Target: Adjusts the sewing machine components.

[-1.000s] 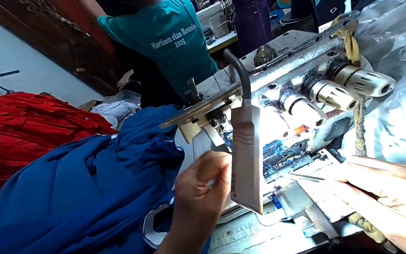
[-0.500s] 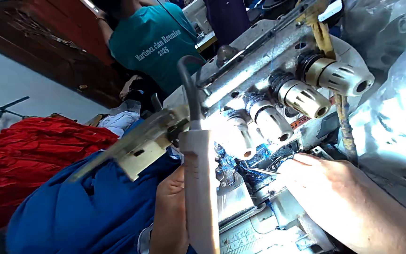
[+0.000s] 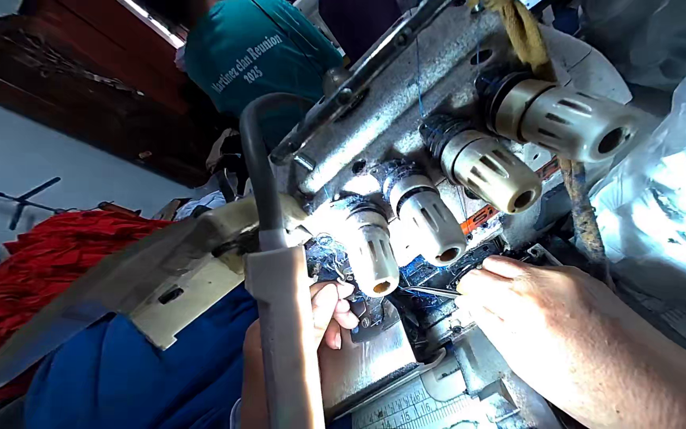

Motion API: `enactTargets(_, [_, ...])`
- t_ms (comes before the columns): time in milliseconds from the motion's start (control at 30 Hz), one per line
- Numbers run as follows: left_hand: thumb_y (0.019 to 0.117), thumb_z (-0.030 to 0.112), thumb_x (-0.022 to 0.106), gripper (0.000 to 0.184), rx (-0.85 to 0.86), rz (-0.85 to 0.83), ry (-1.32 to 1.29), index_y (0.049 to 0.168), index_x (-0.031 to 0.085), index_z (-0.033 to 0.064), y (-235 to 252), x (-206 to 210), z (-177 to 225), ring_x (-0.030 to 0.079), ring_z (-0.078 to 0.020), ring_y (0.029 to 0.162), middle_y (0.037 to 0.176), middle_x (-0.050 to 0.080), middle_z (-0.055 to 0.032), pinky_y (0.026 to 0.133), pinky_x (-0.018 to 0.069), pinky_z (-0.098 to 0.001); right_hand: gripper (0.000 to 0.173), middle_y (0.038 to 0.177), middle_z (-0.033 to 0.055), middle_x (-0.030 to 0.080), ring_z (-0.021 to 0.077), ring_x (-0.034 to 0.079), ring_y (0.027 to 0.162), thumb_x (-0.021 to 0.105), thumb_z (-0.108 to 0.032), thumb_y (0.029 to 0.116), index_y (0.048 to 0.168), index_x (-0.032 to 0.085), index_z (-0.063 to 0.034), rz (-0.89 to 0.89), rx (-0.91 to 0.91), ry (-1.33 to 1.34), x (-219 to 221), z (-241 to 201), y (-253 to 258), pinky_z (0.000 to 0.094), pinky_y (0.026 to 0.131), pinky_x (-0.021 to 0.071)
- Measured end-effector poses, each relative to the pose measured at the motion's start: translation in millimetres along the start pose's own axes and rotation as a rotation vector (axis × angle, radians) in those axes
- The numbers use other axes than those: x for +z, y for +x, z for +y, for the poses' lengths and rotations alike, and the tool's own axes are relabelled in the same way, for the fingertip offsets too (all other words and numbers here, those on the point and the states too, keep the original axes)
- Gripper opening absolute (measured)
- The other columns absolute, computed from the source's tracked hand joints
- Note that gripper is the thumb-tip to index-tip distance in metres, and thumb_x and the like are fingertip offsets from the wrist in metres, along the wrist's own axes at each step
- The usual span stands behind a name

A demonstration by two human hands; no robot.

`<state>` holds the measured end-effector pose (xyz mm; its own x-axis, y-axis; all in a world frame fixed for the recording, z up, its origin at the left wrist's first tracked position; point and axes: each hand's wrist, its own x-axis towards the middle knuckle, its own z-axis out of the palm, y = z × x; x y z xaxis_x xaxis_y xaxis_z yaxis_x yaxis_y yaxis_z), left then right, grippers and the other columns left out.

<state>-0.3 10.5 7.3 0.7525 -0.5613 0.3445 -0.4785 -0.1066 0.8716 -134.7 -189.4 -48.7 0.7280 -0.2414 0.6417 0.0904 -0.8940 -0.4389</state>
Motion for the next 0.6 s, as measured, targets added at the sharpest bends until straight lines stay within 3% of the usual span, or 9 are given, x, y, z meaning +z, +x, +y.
enactTargets(267, [0.1027,0.013,0.053,0.023,-0.006,0.003,0.013,0.096,0.075,0.0146,0.0,0.3,-0.2,0.063,0.0022,0.059,0.077,0.072,0.0075,0.054,0.0531,-0.0118,0.012,0.063,-0.0026,0.052,0.0095,0.053,0.048,0.062,-0.018,0.0827,0.074,0.069,-0.0160,-0.003,0.005,0.014,0.1,-1.3,2.1,0.0234,0.038,0.0377])
enactTargets(400, [0.1028,0.015,0.055,0.022,-0.001,-0.004,0.007,0.096,0.076,0.0156,-0.2,-0.9,-1.2,0.062,0.0022,0.058,0.076,0.071,0.0076,0.054,0.0526,-0.0121,0.007,0.067,0.0025,0.055,0.0143,0.056,0.052,0.065,-0.011,0.0833,0.080,0.071,-0.0116,-0.074,0.039,0.077,-4.0,-3.3,3.8,0.0272,0.041,0.0408])
enactTargets(600, [0.1019,0.017,0.057,0.019,0.010,-0.005,0.020,0.096,0.075,0.0168,0.2,-1.7,-2.3,0.061,0.0024,0.058,0.076,0.071,0.0078,0.054,0.0520,-0.0118,0.012,0.063,-0.0031,0.051,0.0089,0.052,0.048,0.062,-0.020,0.0838,0.074,0.068,-0.0162,-0.003,0.005,0.022,1.0,-0.6,4.0,0.0229,0.038,0.0378])
